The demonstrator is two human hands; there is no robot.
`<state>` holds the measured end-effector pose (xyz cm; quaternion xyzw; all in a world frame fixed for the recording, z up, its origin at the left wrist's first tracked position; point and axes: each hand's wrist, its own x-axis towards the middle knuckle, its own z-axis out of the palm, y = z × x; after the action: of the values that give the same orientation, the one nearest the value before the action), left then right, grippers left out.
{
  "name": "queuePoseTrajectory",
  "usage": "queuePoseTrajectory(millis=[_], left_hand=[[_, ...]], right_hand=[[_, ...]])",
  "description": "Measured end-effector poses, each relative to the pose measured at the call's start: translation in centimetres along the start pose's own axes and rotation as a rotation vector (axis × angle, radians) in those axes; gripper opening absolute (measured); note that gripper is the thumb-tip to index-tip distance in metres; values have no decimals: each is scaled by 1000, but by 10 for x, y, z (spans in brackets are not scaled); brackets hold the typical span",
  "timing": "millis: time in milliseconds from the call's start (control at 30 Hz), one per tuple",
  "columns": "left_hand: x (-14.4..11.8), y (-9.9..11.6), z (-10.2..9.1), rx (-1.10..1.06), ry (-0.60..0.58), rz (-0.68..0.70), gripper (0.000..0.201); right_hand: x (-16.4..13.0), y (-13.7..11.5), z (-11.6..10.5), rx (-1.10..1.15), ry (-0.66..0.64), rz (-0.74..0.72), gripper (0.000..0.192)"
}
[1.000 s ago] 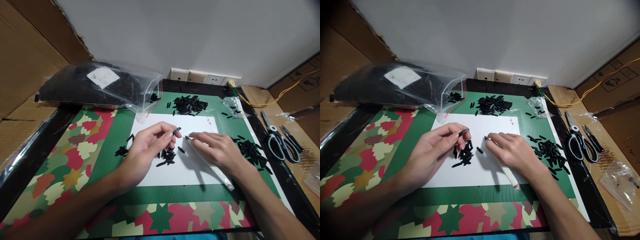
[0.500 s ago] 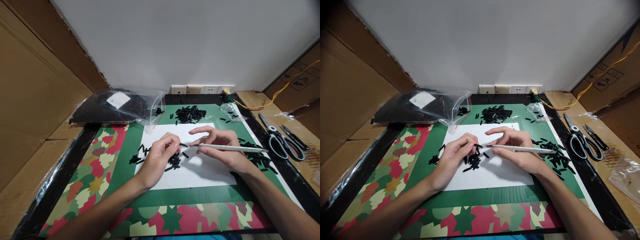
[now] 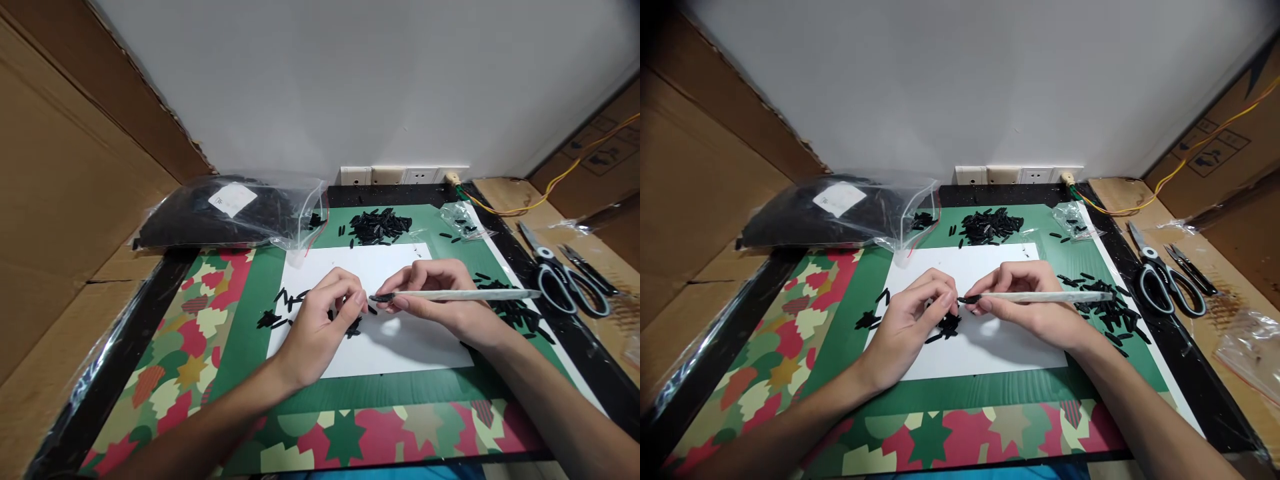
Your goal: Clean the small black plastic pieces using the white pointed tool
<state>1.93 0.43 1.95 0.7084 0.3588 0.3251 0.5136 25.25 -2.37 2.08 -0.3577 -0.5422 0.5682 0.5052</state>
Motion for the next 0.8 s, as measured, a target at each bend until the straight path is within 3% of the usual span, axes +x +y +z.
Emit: queuePoseTrajectory(millis=[200, 333, 433, 567, 700, 800], left_hand=[[0, 0, -2, 3, 2, 13, 36], [2, 2, -4, 38, 23, 53, 35], [5, 4, -8, 112, 83, 64, 35], [7, 1, -10, 297, 55, 36, 26], [4, -8, -8, 631, -64, 149, 18], [2, -11, -6, 750, -108, 186, 14]], right_hand=[[-21, -4, -16, 54, 95, 169, 31], [-48, -11, -29, -218, 250, 197, 33], [-58, -14, -28, -505, 192, 105, 33], [-46, -7, -13, -743, 100, -32, 29], [-22, 6, 1, -780, 96, -81, 21], [-11, 15, 7, -814, 91, -86, 18]])
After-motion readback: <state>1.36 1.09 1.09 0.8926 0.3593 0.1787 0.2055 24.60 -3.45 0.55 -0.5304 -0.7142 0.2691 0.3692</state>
